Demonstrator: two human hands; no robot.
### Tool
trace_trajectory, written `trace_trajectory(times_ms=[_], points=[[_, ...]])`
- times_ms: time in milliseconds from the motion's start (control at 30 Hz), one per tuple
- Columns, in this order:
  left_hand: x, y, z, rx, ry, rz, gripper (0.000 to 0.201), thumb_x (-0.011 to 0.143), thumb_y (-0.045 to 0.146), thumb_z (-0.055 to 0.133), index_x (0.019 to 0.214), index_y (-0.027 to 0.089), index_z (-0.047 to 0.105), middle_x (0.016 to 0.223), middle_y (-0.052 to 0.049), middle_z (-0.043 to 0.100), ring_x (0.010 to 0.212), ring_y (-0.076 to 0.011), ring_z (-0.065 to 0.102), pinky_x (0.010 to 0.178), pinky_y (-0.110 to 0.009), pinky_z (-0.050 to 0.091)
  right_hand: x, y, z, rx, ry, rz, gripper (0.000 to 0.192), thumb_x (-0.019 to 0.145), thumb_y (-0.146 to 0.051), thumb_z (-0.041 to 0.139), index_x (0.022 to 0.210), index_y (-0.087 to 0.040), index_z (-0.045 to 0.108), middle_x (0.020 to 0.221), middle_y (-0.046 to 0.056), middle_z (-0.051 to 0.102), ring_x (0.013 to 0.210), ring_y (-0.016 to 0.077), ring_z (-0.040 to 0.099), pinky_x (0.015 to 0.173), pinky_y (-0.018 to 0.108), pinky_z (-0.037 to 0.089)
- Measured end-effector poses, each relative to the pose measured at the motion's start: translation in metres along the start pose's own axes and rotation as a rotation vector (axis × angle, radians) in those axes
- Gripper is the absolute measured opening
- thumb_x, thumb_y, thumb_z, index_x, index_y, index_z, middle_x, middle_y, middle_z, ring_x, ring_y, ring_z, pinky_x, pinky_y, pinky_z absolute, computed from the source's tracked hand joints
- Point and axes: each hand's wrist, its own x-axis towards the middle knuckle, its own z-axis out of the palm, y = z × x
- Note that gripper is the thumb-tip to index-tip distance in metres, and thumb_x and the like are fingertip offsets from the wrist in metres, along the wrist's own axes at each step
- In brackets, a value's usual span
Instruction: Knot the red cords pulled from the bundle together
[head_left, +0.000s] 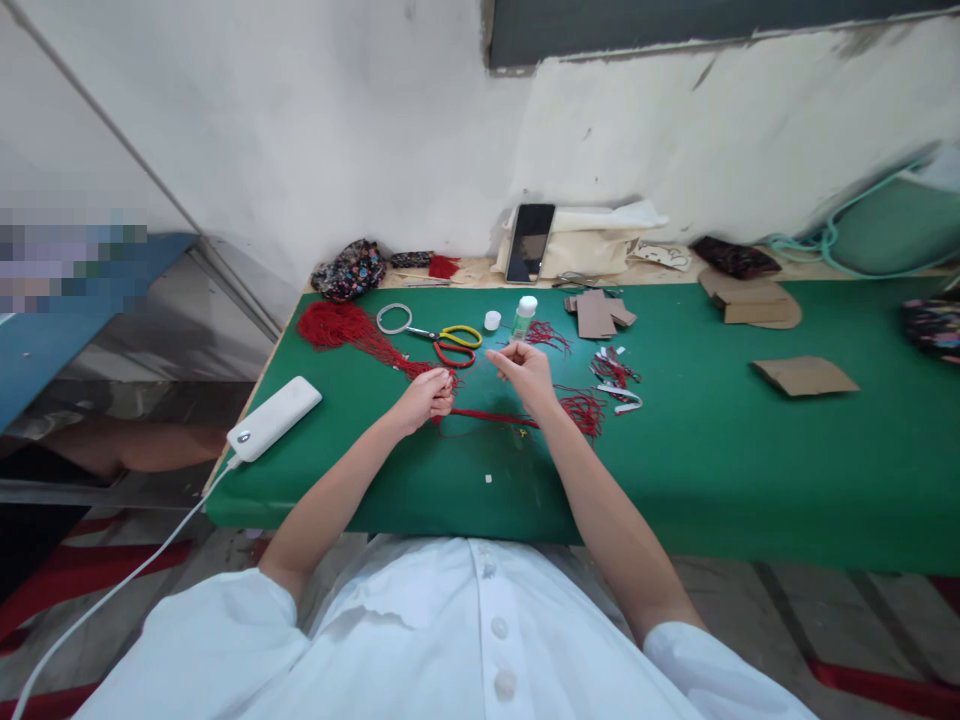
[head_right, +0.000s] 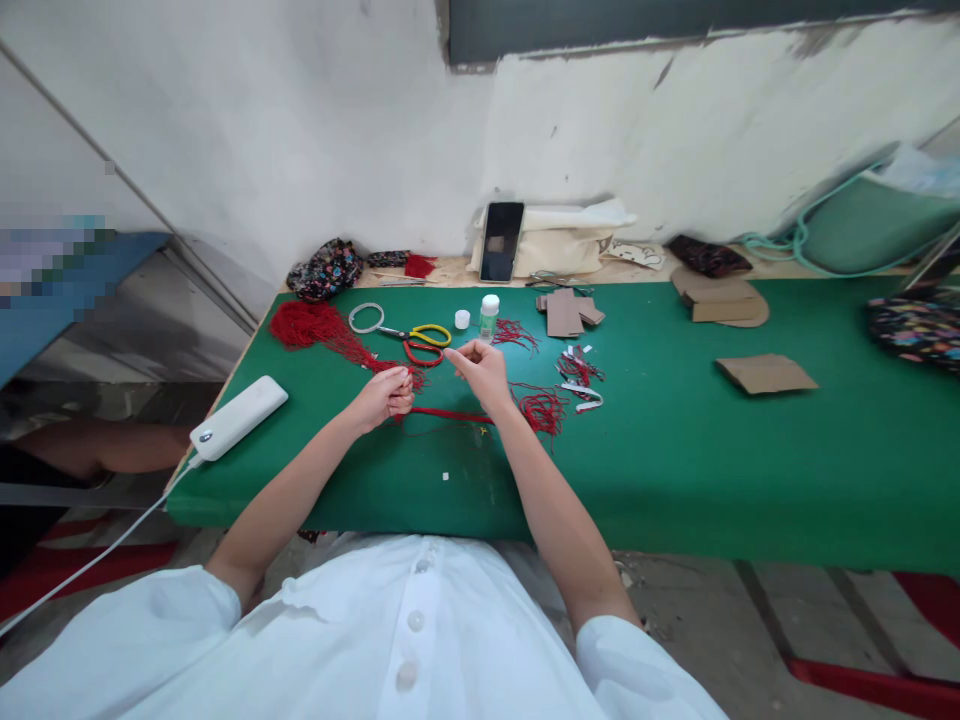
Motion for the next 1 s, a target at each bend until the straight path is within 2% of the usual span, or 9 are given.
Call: trace_trajectory(times_ms=[333,467,800,1000], points=[[0.002,-0.001,-0.002,0.063,0.008,0.001,0.029,0.088,0.032,0.054,0.069,0.018,0.036,0.051,0.011,0.027,0.035,-0.0005,0.022,0.037,-0.013,0.015,0.002,-0.002,0.0,0.027,-0.019,-0.009,0.042,0.066,-0.058,0.069,0.067,-0.017,0.059,0.048,-0.004,0.051,0.044,0.0072,0.042,0.045,0.022,0.034],[0.003,-0.003,-0.004,0.111,-0.006,0.003,0.03,0.087,0.036,0.056,0.071,0.018,0.039,0.053,0.009,0.035,0.034,-0.0004,0.023,0.034,-0.013,0.012,0.002,-0.003,-0.002,0.038,0.051,-0.05,0.042,0.07,-0.059,0.067,0.069,-0.018,0.059,0.048,-0.004,0.049,0.044,0.0072,0.04,0.046,0.022,0.032],[0.005,-0.009,-0.009,0.211,0.013,0.053,0.024,0.086,0.033,0.054,0.073,0.017,0.043,0.07,0.002,0.055,0.034,-0.001,0.036,0.032,-0.016,0.02,0.006,-0.002,-0.01,0.065,0.317,-0.141,0.047,0.071,-0.066,0.063,0.069,-0.02,0.052,0.049,-0.006,0.043,0.043,0.0075,0.035,0.044,0.023,0.027],[0.005,-0.006,-0.006,0.245,0.136,0.084,0.022,0.09,0.028,0.049,0.072,0.014,0.049,0.062,0.004,0.05,0.031,-0.001,0.034,0.033,-0.018,0.016,0.007,0.0,-0.011,0.077,0.313,-0.14,0.047,0.069,-0.065,0.066,0.067,-0.021,0.049,0.048,-0.006,0.045,0.043,0.0073,0.035,0.044,0.023,0.026]])
